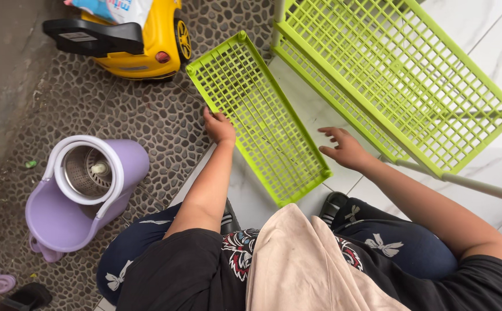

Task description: The person assembles a multi-tier green plastic shelf by hand, inserting plastic tubes into the corner slots of each shelf tray and pressing them together.

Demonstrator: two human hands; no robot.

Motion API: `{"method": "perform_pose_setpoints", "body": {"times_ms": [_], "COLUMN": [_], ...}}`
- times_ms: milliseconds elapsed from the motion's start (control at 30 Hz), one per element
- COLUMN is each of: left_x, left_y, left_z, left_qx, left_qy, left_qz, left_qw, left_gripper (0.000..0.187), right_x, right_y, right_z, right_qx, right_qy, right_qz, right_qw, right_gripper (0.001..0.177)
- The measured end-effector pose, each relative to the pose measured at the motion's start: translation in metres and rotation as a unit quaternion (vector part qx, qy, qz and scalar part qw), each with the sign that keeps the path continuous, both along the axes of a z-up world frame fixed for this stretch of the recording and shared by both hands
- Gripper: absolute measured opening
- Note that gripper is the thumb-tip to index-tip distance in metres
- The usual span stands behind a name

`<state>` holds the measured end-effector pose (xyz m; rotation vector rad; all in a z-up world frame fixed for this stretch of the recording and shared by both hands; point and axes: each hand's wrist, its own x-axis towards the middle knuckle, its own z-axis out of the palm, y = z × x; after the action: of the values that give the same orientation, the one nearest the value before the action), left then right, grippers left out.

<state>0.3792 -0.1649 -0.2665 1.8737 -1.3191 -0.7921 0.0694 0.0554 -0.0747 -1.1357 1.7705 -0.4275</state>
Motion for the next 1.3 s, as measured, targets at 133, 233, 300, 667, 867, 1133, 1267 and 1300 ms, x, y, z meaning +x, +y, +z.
{"method": "perform_pose_setpoints", "body": {"times_ms": [133, 233, 300, 667, 867, 1133, 1267, 1300], "left_x": [0.01, 0.019, 0.023, -0.047, -0.065, -0.075, -0.112, -0.126], "left_y": [-0.01, -0.022, -0.03, -0.073, -0.075, -0.034, -0.008, 0.001], "left_z": [0.04, 0.054, 0.061, 0.244, 0.326, 0.426, 0.453, 0.456], "left_qx": [-0.03, 0.002, -0.13, -0.329, -0.043, 0.006, 0.056, 0.072], "left_qy": [0.13, 0.139, 0.172, 0.654, 0.627, 0.736, 0.768, 0.785], "left_qz": [0.017, 0.061, 0.038, -0.33, -0.207, -0.359, -0.435, -0.442], "left_qw": [0.991, 0.988, 0.976, 0.596, 0.75, 0.574, 0.468, 0.428], "left_gripper": [0.042, 0.044, 0.042, 0.035, 0.065, 0.096, 0.102, 0.104], "right_x": [0.004, 0.01, 0.018, 0.036, 0.017, 0.004, 0.0, -0.001], "right_y": [-0.004, -0.015, -0.023, -0.038, 0.01, 0.073, 0.08, 0.08], "right_z": [-0.024, -0.02, -0.001, 0.246, 0.327, 0.366, 0.348, 0.342], "right_qx": [0.025, 0.023, 0.001, -0.247, -0.27, -0.273, -0.244, -0.232], "right_qy": [0.024, -0.102, -0.199, 0.066, 0.236, 0.553, 0.68, 0.689], "right_qz": [0.005, 0.027, 0.065, 0.174, 0.018, -0.02, 0.001, 0.006], "right_qw": [0.999, 0.994, 0.978, 0.951, 0.933, 0.787, 0.692, 0.686], "right_gripper": [0.084, 0.089, 0.078, 0.067, 0.069, 0.062, 0.052, 0.051]}}
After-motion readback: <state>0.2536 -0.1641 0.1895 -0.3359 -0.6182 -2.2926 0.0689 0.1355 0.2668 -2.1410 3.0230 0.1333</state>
